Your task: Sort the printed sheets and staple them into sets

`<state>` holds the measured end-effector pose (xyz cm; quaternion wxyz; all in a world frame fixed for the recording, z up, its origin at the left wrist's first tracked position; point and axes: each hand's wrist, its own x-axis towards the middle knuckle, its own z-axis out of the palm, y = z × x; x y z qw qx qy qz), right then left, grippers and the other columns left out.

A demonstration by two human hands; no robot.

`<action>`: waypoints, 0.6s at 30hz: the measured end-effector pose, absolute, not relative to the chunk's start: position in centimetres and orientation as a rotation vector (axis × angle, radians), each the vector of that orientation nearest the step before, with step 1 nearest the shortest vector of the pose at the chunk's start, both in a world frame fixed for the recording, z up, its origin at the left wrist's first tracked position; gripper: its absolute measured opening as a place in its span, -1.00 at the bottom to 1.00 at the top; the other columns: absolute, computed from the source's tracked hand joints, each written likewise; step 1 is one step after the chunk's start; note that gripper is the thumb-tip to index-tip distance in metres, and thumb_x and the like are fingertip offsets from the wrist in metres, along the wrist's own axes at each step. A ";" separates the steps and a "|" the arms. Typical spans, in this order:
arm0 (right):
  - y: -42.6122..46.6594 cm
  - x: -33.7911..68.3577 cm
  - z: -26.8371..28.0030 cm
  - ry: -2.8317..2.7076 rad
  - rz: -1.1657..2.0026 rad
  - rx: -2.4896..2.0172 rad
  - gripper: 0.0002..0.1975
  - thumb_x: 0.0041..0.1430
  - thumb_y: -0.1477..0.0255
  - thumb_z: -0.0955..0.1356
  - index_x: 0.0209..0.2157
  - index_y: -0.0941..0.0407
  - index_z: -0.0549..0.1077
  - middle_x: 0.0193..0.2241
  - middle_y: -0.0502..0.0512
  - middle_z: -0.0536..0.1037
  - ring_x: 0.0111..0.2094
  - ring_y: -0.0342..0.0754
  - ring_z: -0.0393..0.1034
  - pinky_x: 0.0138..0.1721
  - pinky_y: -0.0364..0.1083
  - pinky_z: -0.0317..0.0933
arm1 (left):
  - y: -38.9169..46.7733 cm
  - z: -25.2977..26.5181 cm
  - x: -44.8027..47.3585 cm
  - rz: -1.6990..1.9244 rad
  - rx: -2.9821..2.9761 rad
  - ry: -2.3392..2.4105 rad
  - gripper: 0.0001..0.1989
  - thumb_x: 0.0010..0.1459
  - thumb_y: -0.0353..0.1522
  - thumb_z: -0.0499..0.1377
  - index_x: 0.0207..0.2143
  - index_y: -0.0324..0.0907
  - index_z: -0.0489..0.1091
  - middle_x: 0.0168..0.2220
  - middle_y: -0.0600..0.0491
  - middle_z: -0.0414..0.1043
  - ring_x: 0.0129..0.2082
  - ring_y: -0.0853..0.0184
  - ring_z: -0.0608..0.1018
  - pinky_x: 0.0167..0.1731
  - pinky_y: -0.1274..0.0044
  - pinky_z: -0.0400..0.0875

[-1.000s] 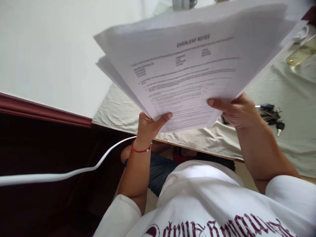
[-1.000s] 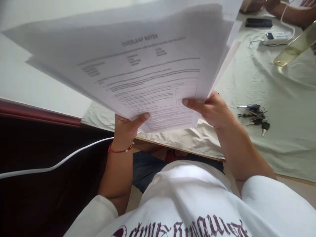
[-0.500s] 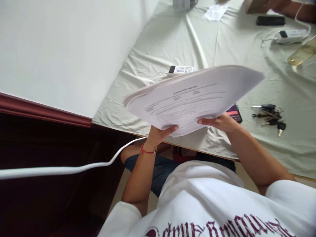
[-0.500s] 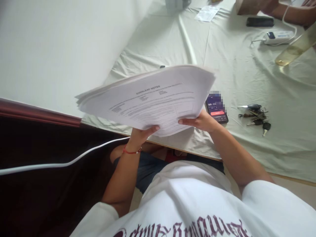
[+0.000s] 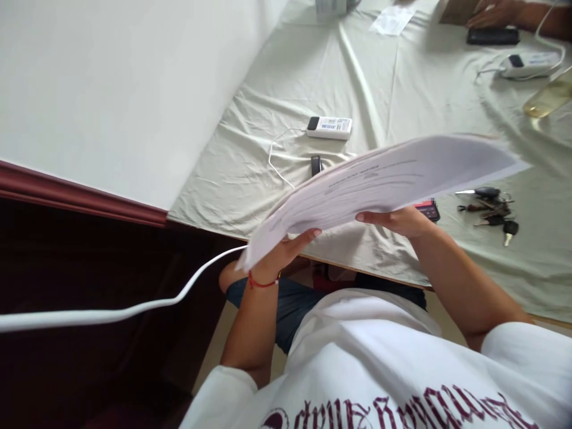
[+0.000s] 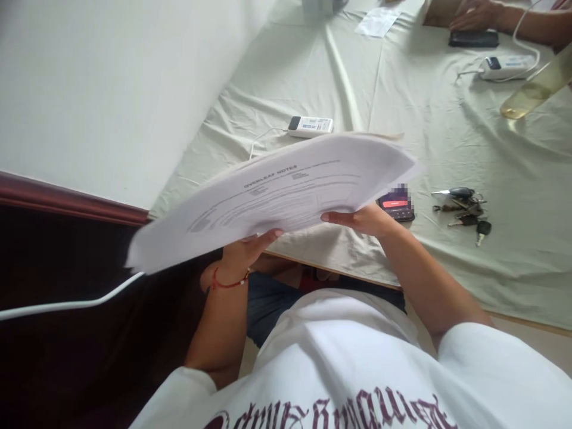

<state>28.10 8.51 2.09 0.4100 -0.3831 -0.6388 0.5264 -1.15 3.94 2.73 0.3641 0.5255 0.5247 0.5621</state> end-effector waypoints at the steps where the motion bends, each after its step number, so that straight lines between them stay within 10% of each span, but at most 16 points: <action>1: 8.5 28.1 2.0 -1.618 1.335 -0.965 -0.43 0.02 0.22 0.61 0.09 -0.03 0.59 0.10 0.11 0.63 0.16 0.23 0.49 0.28 0.27 0.32 | 3.8 2.8 -1.0 1.410 1.363 1.347 -0.42 -0.43 -0.37 0.63 -0.25 -0.09 0.60 -0.10 -0.01 0.62 0.22 -0.05 0.51 0.28 0.16 0.42; 8: 8.7 28.2 1.4 -1.729 1.358 -1.043 -0.49 0.03 0.15 0.59 0.02 0.01 0.64 0.03 0.14 0.66 0.12 0.25 0.51 0.27 0.27 0.32 | 3.4 4.6 0.6 1.191 1.424 1.219 -0.61 -0.18 -0.27 0.58 -0.27 -0.13 0.62 -0.23 -0.08 0.65 -0.08 -0.02 0.66 0.03 0.22 0.60; 18: 7.6 29.4 1.2 -1.773 1.454 -1.149 -0.46 0.07 -0.04 0.51 0.00 -0.04 0.65 0.00 0.07 0.68 0.06 0.20 0.56 0.13 0.13 0.45 | 2.5 5.3 -0.2 1.037 1.683 1.108 -0.57 0.15 -0.09 0.38 0.03 -0.03 0.60 0.09 -0.05 0.63 0.09 0.00 0.63 0.09 0.28 0.57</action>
